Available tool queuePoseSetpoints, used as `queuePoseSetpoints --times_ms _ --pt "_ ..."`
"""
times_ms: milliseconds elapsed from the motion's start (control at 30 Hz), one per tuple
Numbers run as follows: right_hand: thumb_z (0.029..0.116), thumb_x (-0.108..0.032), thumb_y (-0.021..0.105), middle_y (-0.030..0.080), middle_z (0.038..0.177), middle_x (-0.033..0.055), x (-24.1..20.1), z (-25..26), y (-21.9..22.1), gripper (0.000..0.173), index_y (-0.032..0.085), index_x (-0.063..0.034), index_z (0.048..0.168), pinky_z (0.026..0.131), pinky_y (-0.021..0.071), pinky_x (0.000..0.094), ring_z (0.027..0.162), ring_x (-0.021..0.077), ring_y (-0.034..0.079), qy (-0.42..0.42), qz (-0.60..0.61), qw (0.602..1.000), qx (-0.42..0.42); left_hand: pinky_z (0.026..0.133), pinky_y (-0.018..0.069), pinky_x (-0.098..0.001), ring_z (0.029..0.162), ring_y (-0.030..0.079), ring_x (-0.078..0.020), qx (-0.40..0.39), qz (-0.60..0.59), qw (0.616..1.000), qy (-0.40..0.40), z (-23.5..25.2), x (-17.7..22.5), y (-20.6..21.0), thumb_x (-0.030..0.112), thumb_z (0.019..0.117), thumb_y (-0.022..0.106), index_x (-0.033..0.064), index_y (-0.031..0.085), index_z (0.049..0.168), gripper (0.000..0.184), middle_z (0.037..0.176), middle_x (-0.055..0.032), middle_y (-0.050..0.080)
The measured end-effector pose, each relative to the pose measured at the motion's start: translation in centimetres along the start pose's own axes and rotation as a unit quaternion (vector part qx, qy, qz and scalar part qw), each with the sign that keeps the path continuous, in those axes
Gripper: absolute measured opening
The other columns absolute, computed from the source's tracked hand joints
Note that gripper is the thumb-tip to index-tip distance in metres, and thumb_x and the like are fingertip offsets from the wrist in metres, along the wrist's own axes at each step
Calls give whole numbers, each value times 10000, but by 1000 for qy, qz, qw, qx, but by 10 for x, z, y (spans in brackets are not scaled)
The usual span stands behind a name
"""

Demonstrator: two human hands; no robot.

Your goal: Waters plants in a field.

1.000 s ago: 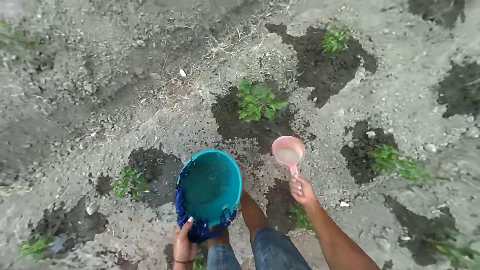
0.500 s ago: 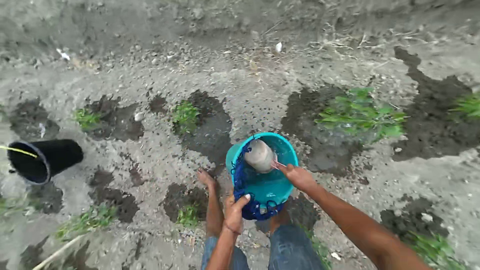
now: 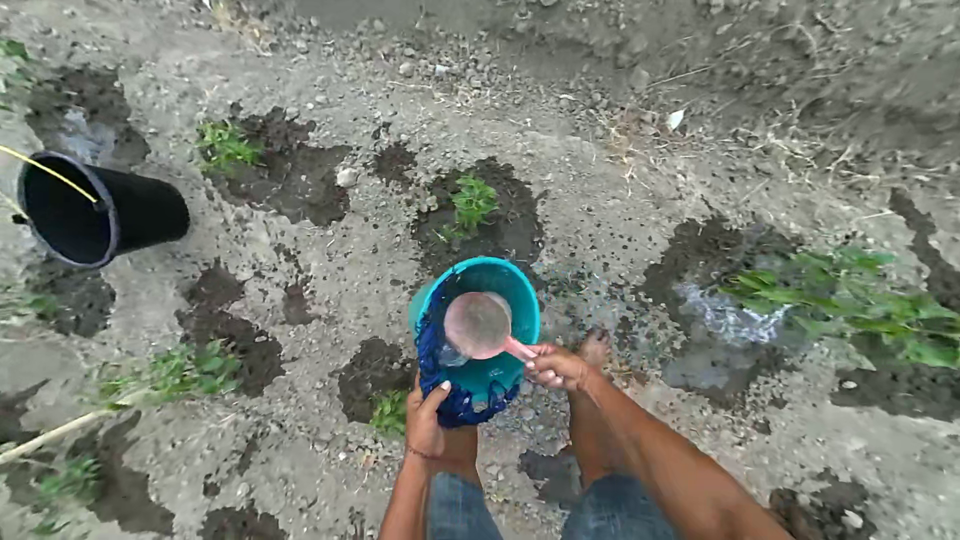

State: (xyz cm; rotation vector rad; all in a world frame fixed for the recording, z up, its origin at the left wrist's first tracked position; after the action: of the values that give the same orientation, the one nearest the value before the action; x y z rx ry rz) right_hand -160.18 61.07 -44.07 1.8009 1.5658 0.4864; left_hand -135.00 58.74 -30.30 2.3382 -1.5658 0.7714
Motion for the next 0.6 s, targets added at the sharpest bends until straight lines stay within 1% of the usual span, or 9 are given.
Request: queuePoseSetpoints --times_ms 67,133,200,300,367,400,433,500,600 --pt "896 -142 589 548 674 -90 -3 18 33 202 614 -162 1095 381 316 133 437 -34 392 -27 30 999 -17 764 618 -333 826 715 -135 28 -9 999 15 21 10 -36 29 881 564 -45 599 1182 312 935 -82 728" --pt "880 -140 611 558 664 -82 -3 35 60 237 618 -162 1115 375 325 139 432 -25 408 -49 73 996 -2 740 621 -337 800 717 -138 57 -19 998 22 39 21 -69 30 887 559 -35 605 1138 263 903 -75 726" --pt "890 -119 594 569 681 -67 -7 53 84 272 587 -142 1161 376 339 136 436 -20 426 -72 115 990 36 736 619 -329 799 714 -131 80 -23 996 27 54 30 -100 28 890 562 -36 601 1149 269 907 -67 723" --pt "944 -67 494 569 684 -54 -24 85 113 199 546 -122 1128 379 355 130 436 -18 432 -119 159 975 103 742 614 -332 808 707 -130 113 -32 992 33 73 44 -144 19 898 563 -49 584 1192 303 934 -82 715" --pt "1013 -40 399 562 685 -41 -36 110 122 219 512 -105 1188 375 357 129 429 -14 427 -143 183 961 148 755 610 -332 826 703 -131 128 -36 990 38 81 49 -172 20 911 556 -60 561 1266 365 974 -100 710" --pt "1048 -37 362 551 691 -33 -43 122 125 228 493 -89 1228 373 355 130 430 -11 421 -147 191 954 176 751 611 -330 823 703 -129 137 -38 989 39 82 52 -184 19 914 553 -59 560 1267 362 971 -97 707" --pt "1072 -47 347 543 691 -30 -48 132 127 226 486 -85 1245 376 349 135 433 -6 414 -146 201 947 202 743 612 -327 812 703 -127 146 -40 988 37 82 55 -196 18 919 549 -51 567 1237 325 948 -86 706" --pt "1089 -69 353 536 698 -21 -56 152 126 178 481 -76 1212 364 344 131 424 -3 408 -148 234 931 236 719 618 -325 783 711 -123 165 -44 985 29 80 58 -216 36 931 543 -22 585 1153 233 888 -61 712" --pt "1088 -81 383 518 688 -17 -64 172 124 96 458 -86 1148 352 341 121 409 -6 401 -167 291 909 247 725 615 -327 795 702 -112 178 -65 982 24 75 59 -241 54 931 526 -1 555 1168 246 892 -46 695"
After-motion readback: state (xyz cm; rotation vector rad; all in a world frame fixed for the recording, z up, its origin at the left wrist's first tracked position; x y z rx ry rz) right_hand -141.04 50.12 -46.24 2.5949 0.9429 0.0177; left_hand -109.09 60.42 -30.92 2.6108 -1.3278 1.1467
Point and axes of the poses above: each hand's wrist, its own z-axis towards the middle knuckle, its own y-axis out of the palm, x = y × z, the point moved 5 cm from there along z, towards the middle knuckle
